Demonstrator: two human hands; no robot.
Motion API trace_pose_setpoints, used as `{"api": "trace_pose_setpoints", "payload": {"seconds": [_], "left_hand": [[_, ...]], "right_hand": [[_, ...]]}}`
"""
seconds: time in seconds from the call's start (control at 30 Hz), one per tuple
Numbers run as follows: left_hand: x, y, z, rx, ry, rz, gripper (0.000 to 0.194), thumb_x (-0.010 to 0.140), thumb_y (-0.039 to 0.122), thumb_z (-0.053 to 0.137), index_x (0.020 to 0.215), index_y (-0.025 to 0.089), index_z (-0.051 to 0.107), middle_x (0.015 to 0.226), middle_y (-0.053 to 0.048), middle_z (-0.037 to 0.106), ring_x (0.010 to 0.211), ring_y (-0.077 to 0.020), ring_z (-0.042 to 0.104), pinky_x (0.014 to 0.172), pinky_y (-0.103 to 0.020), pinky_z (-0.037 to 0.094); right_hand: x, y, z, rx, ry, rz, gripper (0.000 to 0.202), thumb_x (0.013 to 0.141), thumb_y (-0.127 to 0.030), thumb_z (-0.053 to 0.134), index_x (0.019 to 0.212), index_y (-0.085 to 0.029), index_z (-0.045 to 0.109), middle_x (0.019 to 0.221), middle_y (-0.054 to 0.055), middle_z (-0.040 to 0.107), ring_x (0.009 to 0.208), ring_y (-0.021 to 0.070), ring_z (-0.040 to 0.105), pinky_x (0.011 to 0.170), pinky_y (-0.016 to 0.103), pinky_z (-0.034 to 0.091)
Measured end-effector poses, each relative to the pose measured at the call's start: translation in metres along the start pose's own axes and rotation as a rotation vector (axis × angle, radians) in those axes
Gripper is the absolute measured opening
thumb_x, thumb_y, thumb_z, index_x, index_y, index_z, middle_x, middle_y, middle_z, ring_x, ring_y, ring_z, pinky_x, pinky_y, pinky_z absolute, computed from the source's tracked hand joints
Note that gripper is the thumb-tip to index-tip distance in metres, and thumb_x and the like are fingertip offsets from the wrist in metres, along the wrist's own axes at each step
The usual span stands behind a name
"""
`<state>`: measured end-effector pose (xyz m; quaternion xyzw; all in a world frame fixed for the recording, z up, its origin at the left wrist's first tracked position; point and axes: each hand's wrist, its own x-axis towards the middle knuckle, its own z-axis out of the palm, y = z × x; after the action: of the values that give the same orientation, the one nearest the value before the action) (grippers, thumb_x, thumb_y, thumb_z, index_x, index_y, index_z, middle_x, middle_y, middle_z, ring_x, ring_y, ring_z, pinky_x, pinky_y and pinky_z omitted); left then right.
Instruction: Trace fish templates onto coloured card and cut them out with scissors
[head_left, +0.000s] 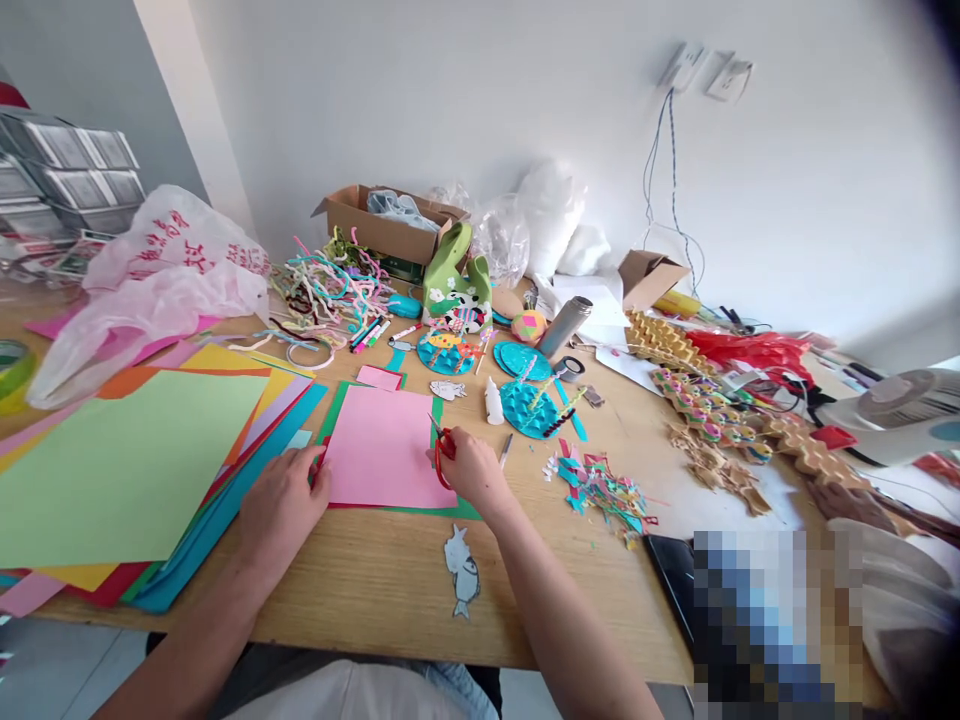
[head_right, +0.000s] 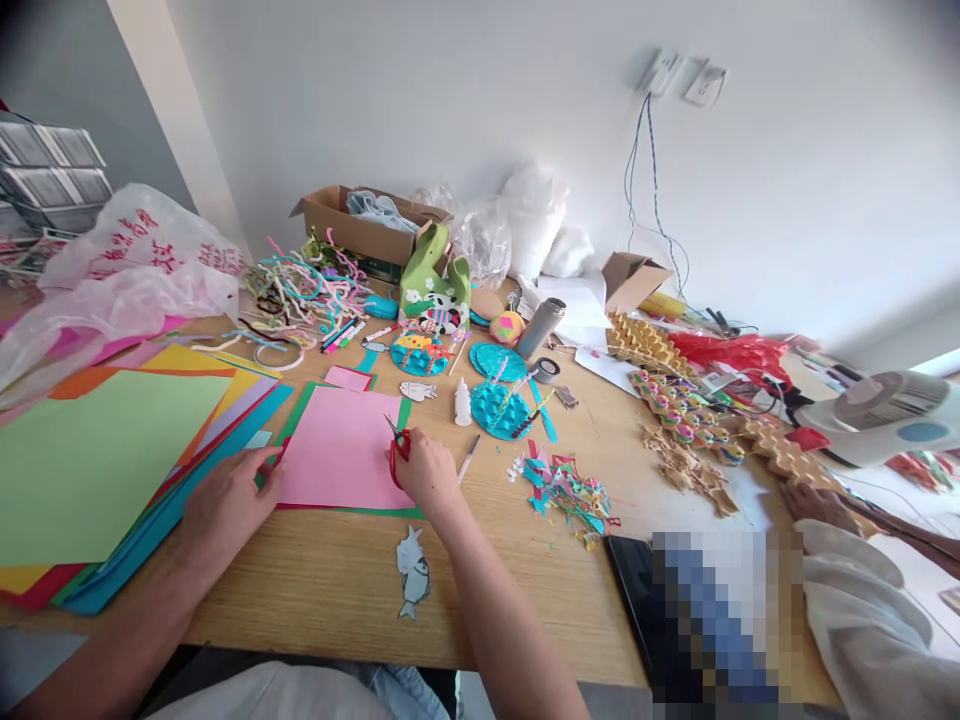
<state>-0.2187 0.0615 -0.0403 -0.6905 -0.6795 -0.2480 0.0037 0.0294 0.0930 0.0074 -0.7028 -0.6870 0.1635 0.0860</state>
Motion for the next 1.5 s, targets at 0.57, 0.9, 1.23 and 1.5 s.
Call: {"api": "trace_pose_setpoints", "payload": {"seconds": [0.57,0.9,1.23,1.5], "left_hand": [[-0.001,0.003,0.007,-0.255,0.151,0.341,0.027,0.082,0.017,0.050,0.103,0.024,0.065,0.100,-0.008,0.068,0.096,-0.0267,0.060,0.093,-0.043,0.046],[-0.005,0.010,0.002,-0.338,0.135,0.356,0.025,0.081,0.016,0.050,0.097,0.024,0.067,0.098,-0.008,0.069,0.093,-0.0253,0.062,0.089,-0.041,0.048],[-0.008,0.009,0.003,-0.422,0.081,0.311,0.023,0.081,0.020,0.050,0.094,0.025,0.068,0.097,-0.007,0.069,0.094,-0.0246,0.062,0.090,-0.040,0.049],[-0.008,0.010,0.003,-0.500,0.071,0.286,0.020,0.080,0.021,0.052,0.092,0.026,0.068,0.096,-0.007,0.069,0.093,-0.0247,0.063,0.091,-0.039,0.048]], "right_hand": [[-0.103,0.082,-0.028,-0.207,-0.188,-0.005,0.014,0.088,-0.016,0.052,0.087,-0.018,0.066,0.088,0.008,0.073,0.080,0.0207,0.068,0.066,0.027,0.037],[-0.137,0.096,-0.025,-0.601,-0.179,0.092,0.022,0.085,-0.007,0.053,0.078,-0.016,0.072,0.084,0.016,0.070,0.083,0.0287,0.066,0.069,0.035,0.047],[-0.151,0.049,0.013,-0.094,-0.014,-0.411,0.064,0.081,-0.035,0.072,0.139,-0.029,0.046,0.144,0.006,0.048,0.131,0.0310,0.042,0.104,0.048,0.041],[-0.151,0.067,0.017,-0.177,0.028,-0.291,0.037,0.084,-0.018,0.067,0.121,-0.021,0.060,0.130,0.008,0.060,0.123,0.0320,0.049,0.100,0.050,0.044]]}}
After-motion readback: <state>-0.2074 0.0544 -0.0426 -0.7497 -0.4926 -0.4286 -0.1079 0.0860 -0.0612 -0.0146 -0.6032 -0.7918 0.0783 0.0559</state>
